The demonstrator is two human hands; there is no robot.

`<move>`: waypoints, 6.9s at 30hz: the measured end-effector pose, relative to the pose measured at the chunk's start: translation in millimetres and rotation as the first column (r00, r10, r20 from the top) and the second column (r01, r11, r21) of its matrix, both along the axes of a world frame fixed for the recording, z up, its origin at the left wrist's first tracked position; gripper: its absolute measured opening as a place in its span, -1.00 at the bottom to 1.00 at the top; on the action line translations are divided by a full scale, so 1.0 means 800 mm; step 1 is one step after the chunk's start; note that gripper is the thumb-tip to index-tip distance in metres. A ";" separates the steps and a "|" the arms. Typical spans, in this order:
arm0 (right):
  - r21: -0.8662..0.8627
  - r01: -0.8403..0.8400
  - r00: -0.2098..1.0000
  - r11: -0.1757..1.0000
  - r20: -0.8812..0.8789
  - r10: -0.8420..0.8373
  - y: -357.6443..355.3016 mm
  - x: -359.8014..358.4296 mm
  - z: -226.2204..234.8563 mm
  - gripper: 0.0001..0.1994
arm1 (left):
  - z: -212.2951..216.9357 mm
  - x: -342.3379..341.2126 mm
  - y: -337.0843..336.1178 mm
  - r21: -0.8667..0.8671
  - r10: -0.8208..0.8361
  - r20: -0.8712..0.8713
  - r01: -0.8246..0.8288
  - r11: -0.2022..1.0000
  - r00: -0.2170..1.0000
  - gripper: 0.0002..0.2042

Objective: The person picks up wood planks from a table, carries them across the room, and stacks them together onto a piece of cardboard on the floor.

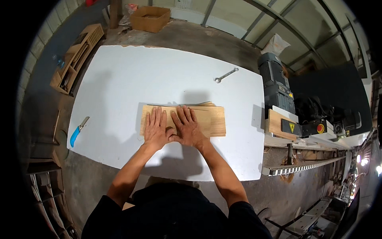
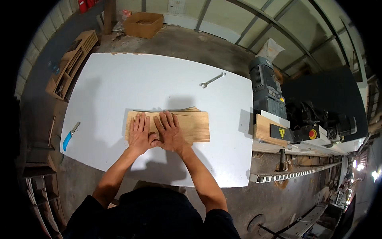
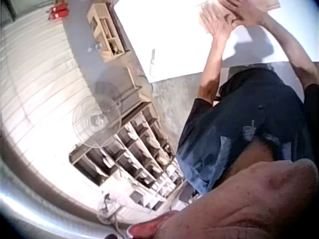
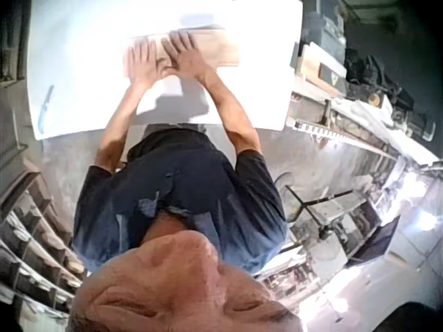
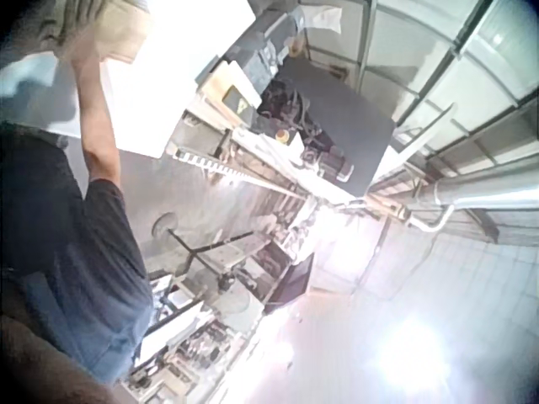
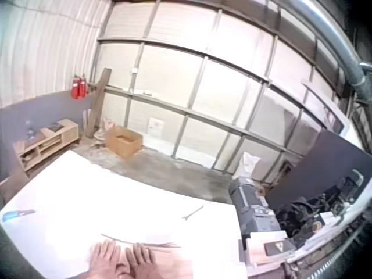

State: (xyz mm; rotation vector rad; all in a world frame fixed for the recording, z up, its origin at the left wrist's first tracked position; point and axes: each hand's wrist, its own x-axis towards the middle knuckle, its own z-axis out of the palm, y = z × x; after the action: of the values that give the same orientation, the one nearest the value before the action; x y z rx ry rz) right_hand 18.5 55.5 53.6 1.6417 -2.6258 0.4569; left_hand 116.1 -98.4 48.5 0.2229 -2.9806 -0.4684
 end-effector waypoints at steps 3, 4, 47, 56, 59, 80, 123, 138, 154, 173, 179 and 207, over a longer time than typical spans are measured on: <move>0.019 0.110 0.993 0.994 0.037 -0.111 0.029 -0.014 -0.006 -0.06 | -0.019 -0.007 0.004 -0.073 -0.006 -0.136 -0.004 0.997 0.991 -0.21; 0.115 0.177 0.984 0.977 0.013 -0.180 0.049 -0.019 0.001 -0.16 | -0.019 -0.005 0.006 -0.075 -0.021 -0.135 0.011 0.997 0.991 -0.21; -0.202 0.946 0.185 0.254 0.979 0.088 0.254 -0.021 0.011 -0.78 | 0.063 0.019 0.049 0.998 0.202 0.066 -0.060 -0.035 0.977 -0.72; -0.101 0.820 0.384 0.563 0.826 -0.412 0.178 -0.071 -0.028 -0.51 | 0.005 0.015 0.007 0.281 0.487 -0.115 -0.442 0.852 0.866 -0.51; -0.118 0.735 0.446 0.668 0.826 -0.345 0.163 -0.092 -0.034 -0.50 | -0.040 0.015 -0.019 0.074 0.653 -0.165 -0.651 0.756 0.739 -0.37; -0.321 0.803 0.389 0.502 0.921 -0.033 0.206 -0.010 0.019 -0.40 | 0.021 0.001 0.031 0.771 0.334 -0.079 -0.155 0.618 0.939 -0.25; -0.365 0.631 0.625 0.685 0.762 -0.170 0.259 -0.036 -0.026 -0.21 | 0.022 -0.017 0.021 0.815 0.118 -0.132 0.040 0.579 0.984 -0.21; -0.383 0.615 0.611 0.689 0.784 -0.109 0.253 -0.047 -0.018 -0.19 | 0.021 -0.027 0.013 0.814 0.097 -0.104 0.028 0.580 0.990 -0.18; -0.370 0.604 0.610 0.706 0.784 -0.111 0.254 -0.064 -0.026 -0.10 | 0.022 -0.041 0.007 0.805 0.088 -0.041 -0.020 0.592 0.995 -0.16; -0.307 0.663 0.477 0.683 0.876 -0.069 0.247 -0.067 -0.012 -0.13 | 0.027 -0.052 0.005 0.849 0.094 0.010 -0.059 0.526 0.995 -0.17; -0.350 0.619 0.573 0.703 0.814 -0.099 0.251 -0.069 -0.019 -0.11 | 0.026 -0.051 0.006 0.841 0.094 -0.002 -0.050 0.539 0.996 -0.19; -0.332 0.551 0.737 0.766 0.624 -0.260 0.280 0.033 -0.010 -0.19 | 0.027 0.072 0.043 0.789 0.065 -0.031 -0.015 0.614 0.997 -0.13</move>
State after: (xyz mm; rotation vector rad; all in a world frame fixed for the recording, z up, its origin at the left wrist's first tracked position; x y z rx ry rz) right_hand 44.6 279.6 45.3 0.7783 -2.7351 1.6177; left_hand 174.1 -63.8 70.4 0.3322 -2.4711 -1.7386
